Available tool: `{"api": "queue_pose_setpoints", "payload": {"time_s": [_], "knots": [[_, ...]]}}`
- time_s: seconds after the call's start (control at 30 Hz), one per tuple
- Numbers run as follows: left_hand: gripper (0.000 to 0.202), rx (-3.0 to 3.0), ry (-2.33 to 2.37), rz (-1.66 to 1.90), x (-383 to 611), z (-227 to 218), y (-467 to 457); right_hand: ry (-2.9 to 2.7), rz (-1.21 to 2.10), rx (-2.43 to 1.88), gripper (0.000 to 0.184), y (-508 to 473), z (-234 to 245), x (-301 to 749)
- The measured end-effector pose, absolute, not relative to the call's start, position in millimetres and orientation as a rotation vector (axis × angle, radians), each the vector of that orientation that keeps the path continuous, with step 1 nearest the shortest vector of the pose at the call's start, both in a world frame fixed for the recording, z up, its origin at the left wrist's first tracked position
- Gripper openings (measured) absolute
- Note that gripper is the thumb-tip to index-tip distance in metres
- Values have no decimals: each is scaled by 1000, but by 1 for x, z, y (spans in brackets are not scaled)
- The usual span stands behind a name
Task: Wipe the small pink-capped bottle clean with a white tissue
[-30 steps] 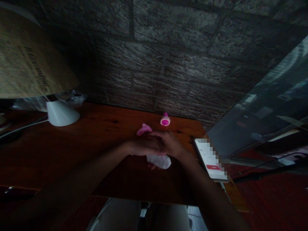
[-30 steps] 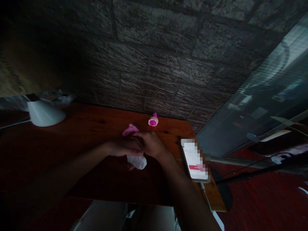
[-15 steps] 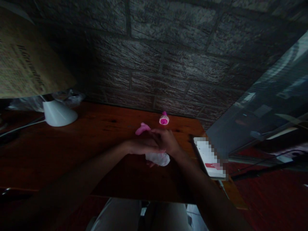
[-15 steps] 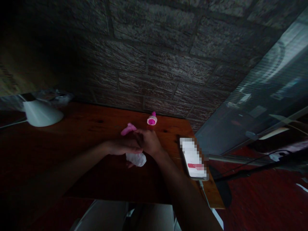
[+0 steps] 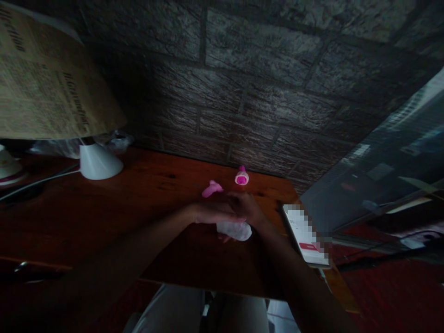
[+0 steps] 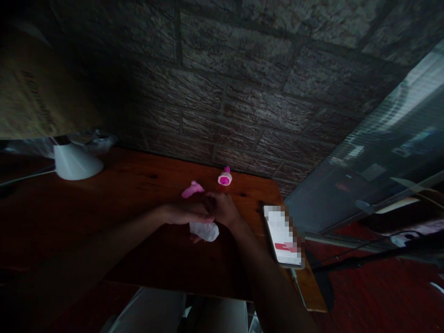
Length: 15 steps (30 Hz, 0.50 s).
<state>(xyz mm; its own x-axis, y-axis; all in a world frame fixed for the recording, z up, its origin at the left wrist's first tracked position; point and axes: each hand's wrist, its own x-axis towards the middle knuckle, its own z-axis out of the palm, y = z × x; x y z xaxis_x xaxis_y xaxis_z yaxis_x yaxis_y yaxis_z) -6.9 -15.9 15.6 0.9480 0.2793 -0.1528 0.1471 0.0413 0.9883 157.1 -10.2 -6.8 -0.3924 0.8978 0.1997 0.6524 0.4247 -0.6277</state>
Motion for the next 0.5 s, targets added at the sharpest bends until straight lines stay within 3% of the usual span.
{"api": "queue_pose_setpoints", "payload": {"time_s": [0.5], "knots": [[58, 1550, 349, 184, -6, 9, -12, -2250, 742, -1228, 20, -16, 5, 158]]}}
